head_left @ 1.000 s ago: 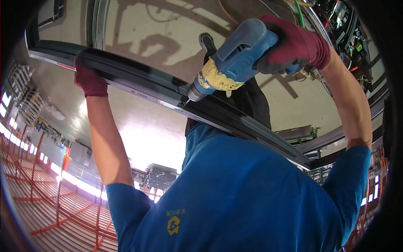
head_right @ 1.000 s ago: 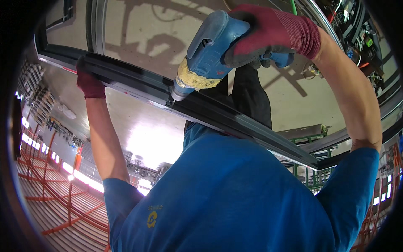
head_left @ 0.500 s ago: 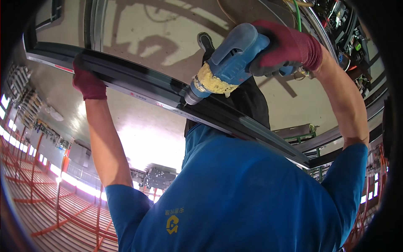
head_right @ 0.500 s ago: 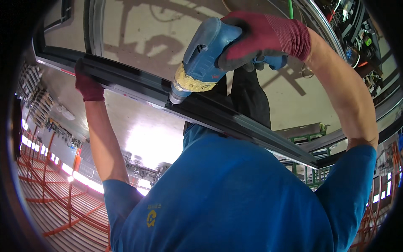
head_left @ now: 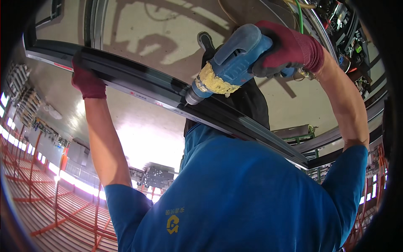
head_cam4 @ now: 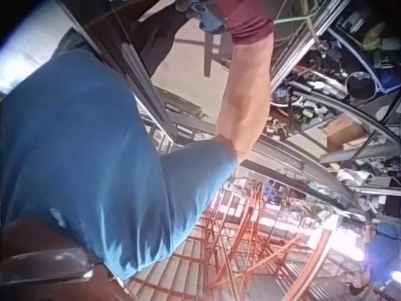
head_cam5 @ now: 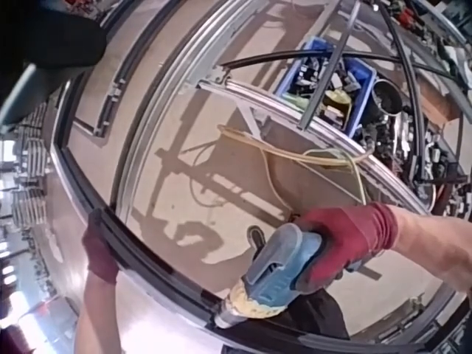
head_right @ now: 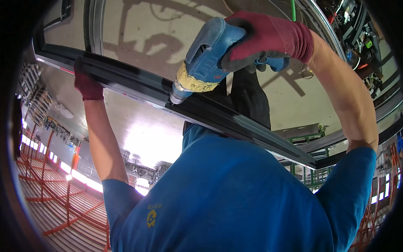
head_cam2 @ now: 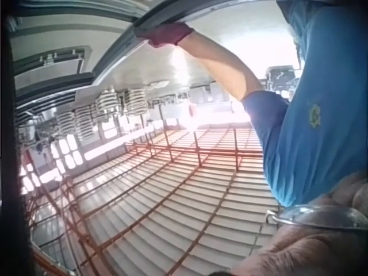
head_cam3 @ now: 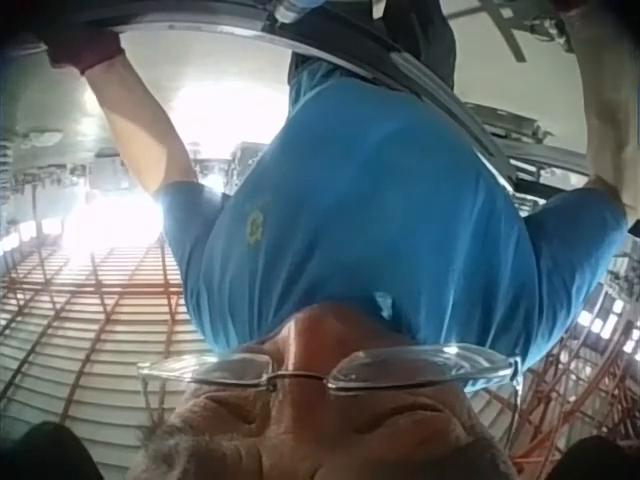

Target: The person is assembling large metal frames by drilling holes and positioning metal profiles on a workbench.

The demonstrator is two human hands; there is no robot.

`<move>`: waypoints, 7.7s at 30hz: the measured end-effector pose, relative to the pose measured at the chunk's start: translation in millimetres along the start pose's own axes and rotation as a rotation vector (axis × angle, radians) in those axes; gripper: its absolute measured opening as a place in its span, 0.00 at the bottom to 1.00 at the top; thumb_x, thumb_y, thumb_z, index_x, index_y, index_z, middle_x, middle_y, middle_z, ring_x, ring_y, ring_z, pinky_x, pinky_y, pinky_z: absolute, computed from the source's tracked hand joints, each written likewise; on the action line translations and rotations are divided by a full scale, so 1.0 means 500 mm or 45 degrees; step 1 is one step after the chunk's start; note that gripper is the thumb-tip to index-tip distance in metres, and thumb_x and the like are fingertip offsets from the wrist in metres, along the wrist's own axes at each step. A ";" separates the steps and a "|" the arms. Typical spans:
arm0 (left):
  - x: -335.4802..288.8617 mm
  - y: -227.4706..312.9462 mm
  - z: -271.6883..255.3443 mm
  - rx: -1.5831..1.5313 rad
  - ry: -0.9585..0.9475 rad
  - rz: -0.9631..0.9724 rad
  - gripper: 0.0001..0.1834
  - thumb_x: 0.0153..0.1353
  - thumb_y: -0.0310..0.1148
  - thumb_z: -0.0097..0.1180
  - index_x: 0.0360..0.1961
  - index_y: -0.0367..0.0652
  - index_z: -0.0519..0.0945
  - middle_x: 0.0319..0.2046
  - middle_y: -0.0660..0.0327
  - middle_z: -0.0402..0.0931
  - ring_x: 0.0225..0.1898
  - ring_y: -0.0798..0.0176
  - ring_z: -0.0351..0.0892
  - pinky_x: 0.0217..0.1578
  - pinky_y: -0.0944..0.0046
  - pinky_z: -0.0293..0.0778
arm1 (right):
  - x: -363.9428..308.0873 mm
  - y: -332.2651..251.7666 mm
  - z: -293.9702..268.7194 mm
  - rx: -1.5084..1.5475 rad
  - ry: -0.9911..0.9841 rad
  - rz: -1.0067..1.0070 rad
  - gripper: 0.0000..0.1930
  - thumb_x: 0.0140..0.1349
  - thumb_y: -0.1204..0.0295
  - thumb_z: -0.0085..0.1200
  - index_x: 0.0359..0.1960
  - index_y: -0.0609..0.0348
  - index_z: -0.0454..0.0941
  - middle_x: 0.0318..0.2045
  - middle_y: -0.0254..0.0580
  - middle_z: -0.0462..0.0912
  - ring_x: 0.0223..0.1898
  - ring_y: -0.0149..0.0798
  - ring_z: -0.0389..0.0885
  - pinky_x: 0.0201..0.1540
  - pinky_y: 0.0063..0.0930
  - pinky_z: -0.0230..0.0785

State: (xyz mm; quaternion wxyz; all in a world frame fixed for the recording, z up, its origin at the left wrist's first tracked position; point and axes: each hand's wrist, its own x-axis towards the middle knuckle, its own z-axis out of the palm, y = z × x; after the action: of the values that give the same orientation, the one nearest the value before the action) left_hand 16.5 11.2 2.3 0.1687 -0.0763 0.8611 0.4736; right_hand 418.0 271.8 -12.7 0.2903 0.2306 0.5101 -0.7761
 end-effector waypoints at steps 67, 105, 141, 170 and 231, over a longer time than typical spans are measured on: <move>-0.005 0.010 -0.010 0.168 -0.140 0.000 0.22 0.77 0.40 0.49 0.67 0.46 0.74 0.61 0.59 0.77 0.60 0.57 0.78 0.63 0.55 0.75 | 0.051 0.093 -0.058 0.020 0.189 0.030 0.33 0.54 0.65 0.74 0.61 0.60 0.77 0.45 0.44 0.87 0.43 0.36 0.87 0.48 0.31 0.83; 0.046 -0.009 -0.035 -0.070 -0.095 -0.065 0.21 0.62 0.43 0.67 0.48 0.37 0.85 0.44 0.58 0.85 0.44 0.55 0.85 0.51 0.54 0.81 | 0.100 0.053 -0.087 0.028 -0.059 0.087 0.28 0.56 0.58 0.75 0.51 0.68 0.84 0.41 0.41 0.89 0.41 0.32 0.86 0.43 0.30 0.79; 0.035 -0.016 -0.035 -0.023 -0.105 0.052 0.28 0.60 0.46 0.70 0.52 0.33 0.84 0.47 0.56 0.85 0.45 0.55 0.84 0.51 0.55 0.81 | 0.058 0.026 -0.007 -0.047 0.205 0.022 0.31 0.48 0.62 0.75 0.52 0.67 0.80 0.36 0.48 0.88 0.32 0.37 0.89 0.34 0.32 0.82; 0.148 -0.070 -0.142 0.939 -0.300 1.171 0.27 0.66 0.47 0.66 0.53 0.32 0.84 0.47 0.54 0.85 0.46 0.55 0.86 0.51 0.55 0.82 | 0.058 0.000 -0.008 0.039 -0.091 -0.190 0.29 0.50 0.59 0.76 0.52 0.62 0.84 0.39 0.44 0.89 0.39 0.37 0.88 0.41 0.32 0.82; 0.029 -0.058 -0.037 -0.038 -0.023 0.032 0.24 0.71 0.45 0.64 0.50 0.31 0.79 0.44 0.56 0.81 0.43 0.61 0.78 0.48 0.59 0.76 | 0.030 0.158 -0.534 1.257 1.017 -0.515 0.26 0.68 0.40 0.58 0.50 0.49 0.77 0.24 0.32 0.81 0.19 0.33 0.81 0.23 0.33 0.79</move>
State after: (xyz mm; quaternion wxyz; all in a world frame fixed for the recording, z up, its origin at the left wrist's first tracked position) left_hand 7.4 -19.8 -16.6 0.1693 -0.0636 0.8533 0.4890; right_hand 477.9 491.0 -174.3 -0.2120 0.5062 0.1963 -0.8126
